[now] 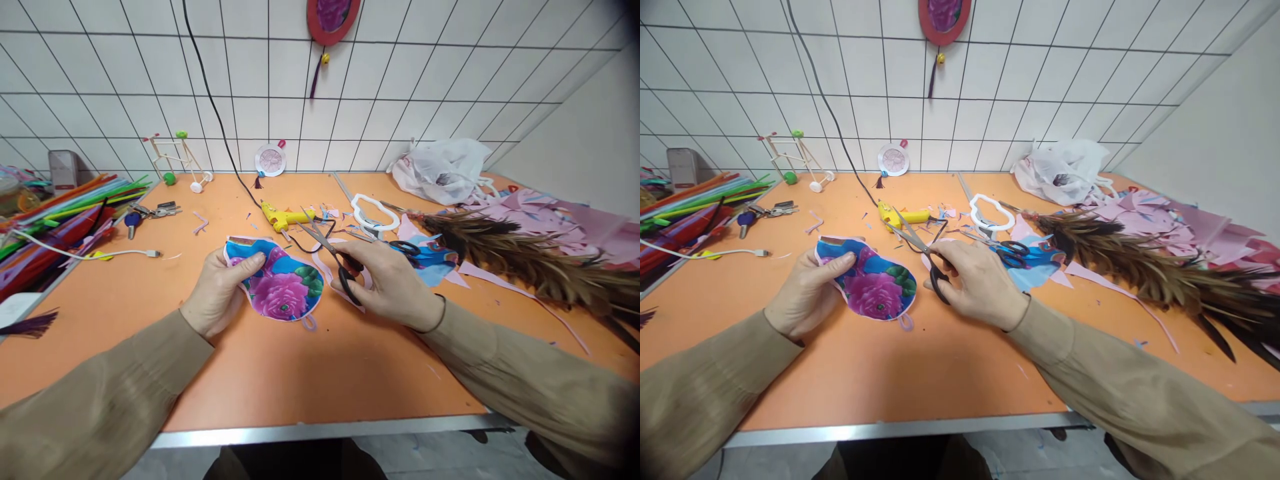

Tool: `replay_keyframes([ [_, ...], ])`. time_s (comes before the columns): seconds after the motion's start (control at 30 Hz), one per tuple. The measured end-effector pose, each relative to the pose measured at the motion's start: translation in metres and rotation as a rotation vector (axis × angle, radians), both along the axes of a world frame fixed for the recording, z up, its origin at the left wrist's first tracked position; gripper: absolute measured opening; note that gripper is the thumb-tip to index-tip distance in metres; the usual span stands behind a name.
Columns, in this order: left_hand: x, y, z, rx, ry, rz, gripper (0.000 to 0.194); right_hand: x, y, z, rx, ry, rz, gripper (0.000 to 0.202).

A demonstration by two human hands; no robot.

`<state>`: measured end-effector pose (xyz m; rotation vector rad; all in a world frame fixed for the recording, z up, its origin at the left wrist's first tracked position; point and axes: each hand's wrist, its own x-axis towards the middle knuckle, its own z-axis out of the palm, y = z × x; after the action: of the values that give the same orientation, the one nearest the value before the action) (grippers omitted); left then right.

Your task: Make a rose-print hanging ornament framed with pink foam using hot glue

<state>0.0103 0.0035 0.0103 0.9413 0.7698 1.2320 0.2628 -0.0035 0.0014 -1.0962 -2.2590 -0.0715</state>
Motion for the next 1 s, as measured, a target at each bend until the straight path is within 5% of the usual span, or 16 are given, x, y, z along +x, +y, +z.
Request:
replay_keyframes([
  [0.53, 0.001, 0.001, 0.005, -0.13, -0.007, 0.117, 0.034, 0.011, 0.012, 0.004, -0.147, 0.279, -0.191, 0.027],
  [0.73, -0.001, 0.005, 0.003, -0.176, 0.017, 0.19, 0.034, 0.015, 0.022, 0.0, -0.212, 0.2, -0.225, 0.028],
  [1.0, -0.003, 0.004, 0.003, -0.203, 0.044, 0.152, 0.031, 0.034, 0.04, 0.011, -0.305, 0.155, -0.519, 0.026],
])
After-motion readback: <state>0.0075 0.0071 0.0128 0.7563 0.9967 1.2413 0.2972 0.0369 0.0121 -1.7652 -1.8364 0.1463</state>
